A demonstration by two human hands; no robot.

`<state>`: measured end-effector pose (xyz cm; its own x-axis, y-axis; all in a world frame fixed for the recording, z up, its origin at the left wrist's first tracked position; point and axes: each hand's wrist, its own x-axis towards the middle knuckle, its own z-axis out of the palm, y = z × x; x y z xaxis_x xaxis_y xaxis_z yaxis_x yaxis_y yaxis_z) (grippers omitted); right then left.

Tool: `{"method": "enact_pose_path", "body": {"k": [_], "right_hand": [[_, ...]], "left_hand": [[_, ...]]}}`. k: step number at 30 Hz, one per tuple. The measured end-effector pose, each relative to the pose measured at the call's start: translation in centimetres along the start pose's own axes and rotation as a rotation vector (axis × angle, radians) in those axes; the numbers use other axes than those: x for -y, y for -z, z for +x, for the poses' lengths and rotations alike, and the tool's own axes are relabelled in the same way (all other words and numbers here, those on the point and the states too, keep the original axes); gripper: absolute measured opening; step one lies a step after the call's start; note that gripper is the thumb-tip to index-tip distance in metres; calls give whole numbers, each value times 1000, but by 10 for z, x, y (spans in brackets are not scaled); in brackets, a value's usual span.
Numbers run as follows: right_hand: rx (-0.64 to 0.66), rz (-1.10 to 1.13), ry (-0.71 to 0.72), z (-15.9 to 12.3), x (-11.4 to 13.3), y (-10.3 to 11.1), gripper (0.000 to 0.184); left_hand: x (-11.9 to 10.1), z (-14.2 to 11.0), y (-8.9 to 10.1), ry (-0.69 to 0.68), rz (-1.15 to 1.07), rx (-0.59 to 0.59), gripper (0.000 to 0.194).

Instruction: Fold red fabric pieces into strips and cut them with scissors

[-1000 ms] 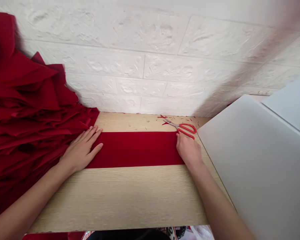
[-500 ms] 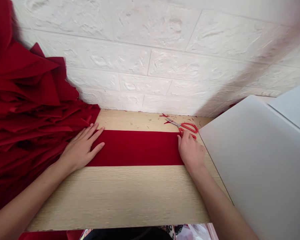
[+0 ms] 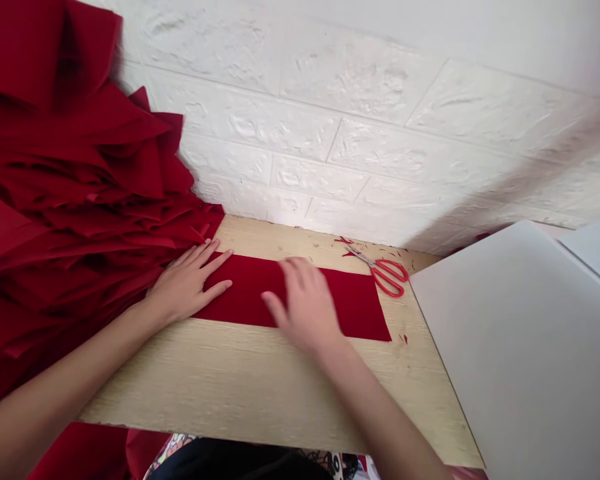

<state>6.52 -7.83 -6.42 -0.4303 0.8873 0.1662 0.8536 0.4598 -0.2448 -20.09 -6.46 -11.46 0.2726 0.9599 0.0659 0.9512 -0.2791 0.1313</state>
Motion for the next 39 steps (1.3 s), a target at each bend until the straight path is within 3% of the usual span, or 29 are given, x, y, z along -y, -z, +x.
{"method": "enact_pose_path", "body": {"k": [3,6,10,13,16,20,23,28,30,32,36,39], "right_hand": [[179,90,79,16,23,-20,78],[263,79,12,8,-8,-23,80],[200,-57,-256,-33,-86,-6,78],[158,-124,-334,-59,-126,4,77],[115,-148,-341,-70,-139,4,75],[63,-82,-358,-69,-137,1,73],[-86,145,-406,-71,-137,4,68],[-552,745,-527,-81,-146,15,64],[-688,848,-578,-85,-151,20,62],[-738,867,-622,-88,-153,23,59],[-538,706,-634,-92,-151,22,52],[-385,520,-545,-92,-149,19,37]], "left_hand": [[1,0,-1,4,2,10,75],[2,1,-2,15,-8,17,75],[4,1,-3,12,-42,2,73],[5,0,-4,14,-61,-16,73],[3,0,-4,29,-53,0,76],[-1,1,-1,55,-30,34,81],[-2,2,1,64,-18,44,81],[0,3,-1,46,7,39,80],[0,3,-3,37,16,40,79],[0,3,-3,32,19,44,79],[1,1,-3,26,17,30,77],[2,0,-3,16,14,35,77]]}}
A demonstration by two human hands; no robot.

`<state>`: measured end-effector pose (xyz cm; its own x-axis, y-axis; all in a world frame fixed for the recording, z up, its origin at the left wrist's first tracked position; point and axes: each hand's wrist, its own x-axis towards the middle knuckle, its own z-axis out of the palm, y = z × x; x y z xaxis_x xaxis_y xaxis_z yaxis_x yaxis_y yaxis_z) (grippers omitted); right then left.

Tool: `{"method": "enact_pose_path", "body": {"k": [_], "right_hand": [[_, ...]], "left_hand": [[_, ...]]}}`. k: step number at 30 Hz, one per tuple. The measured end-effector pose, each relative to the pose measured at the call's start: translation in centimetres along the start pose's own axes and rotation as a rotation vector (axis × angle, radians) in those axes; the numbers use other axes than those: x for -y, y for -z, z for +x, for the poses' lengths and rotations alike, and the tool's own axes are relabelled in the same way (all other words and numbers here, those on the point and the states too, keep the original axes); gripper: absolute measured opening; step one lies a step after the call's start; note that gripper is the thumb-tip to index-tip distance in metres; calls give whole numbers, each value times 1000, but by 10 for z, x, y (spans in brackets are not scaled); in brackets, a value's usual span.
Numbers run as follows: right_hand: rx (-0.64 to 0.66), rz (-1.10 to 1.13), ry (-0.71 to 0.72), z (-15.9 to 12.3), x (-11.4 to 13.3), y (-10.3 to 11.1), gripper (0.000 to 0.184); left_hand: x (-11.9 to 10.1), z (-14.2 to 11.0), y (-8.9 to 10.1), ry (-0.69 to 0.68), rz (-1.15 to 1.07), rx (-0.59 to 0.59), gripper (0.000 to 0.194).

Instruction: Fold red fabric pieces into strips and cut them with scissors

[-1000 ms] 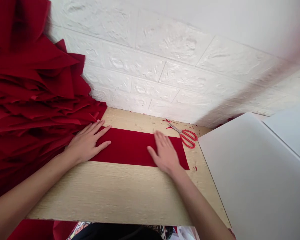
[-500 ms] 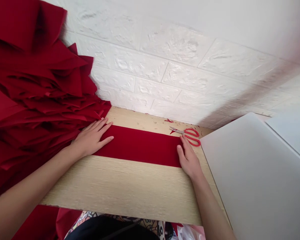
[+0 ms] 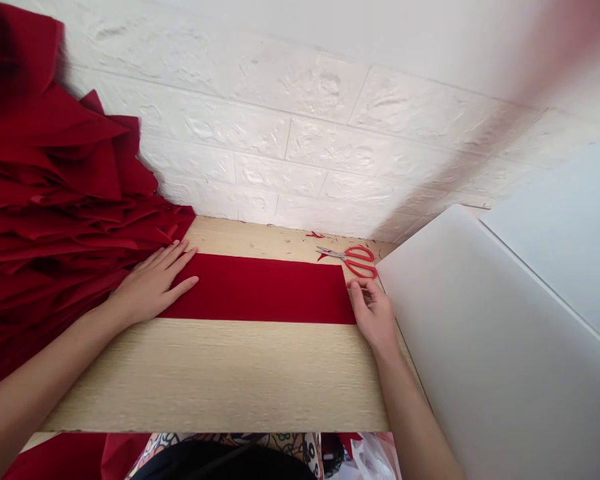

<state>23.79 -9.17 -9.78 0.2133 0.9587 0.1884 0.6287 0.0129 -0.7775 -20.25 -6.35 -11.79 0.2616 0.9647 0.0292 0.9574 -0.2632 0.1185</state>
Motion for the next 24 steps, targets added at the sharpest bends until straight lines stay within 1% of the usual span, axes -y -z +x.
{"method": "enact_pose_path", "body": {"k": [2,4,5,7,12,14,19,24], "right_hand": [[63,-108,143,1,-1,-1,26],[131,-201,285,2,-3,-1,19],[157,-231,335,2,-4,-1,18],[183,-266,385,2,-6,-1,20],[189,-346,413,-1,-9,-1,20],[189,-368,411,-2,-9,-1,20],[187,-399,405,-3,-8,-1,21],[187,-409,421,-3,-8,-2,21]], "left_hand": [[1,0,-1,-2,2,9,77],[3,0,-2,-4,4,15,77],[3,0,-2,-7,3,16,77],[5,-1,1,-20,0,28,78],[8,-7,14,-49,-25,122,83],[9,-8,16,-50,-21,135,85],[12,-8,10,-40,22,93,88],[10,-7,10,-24,87,136,90]]}}
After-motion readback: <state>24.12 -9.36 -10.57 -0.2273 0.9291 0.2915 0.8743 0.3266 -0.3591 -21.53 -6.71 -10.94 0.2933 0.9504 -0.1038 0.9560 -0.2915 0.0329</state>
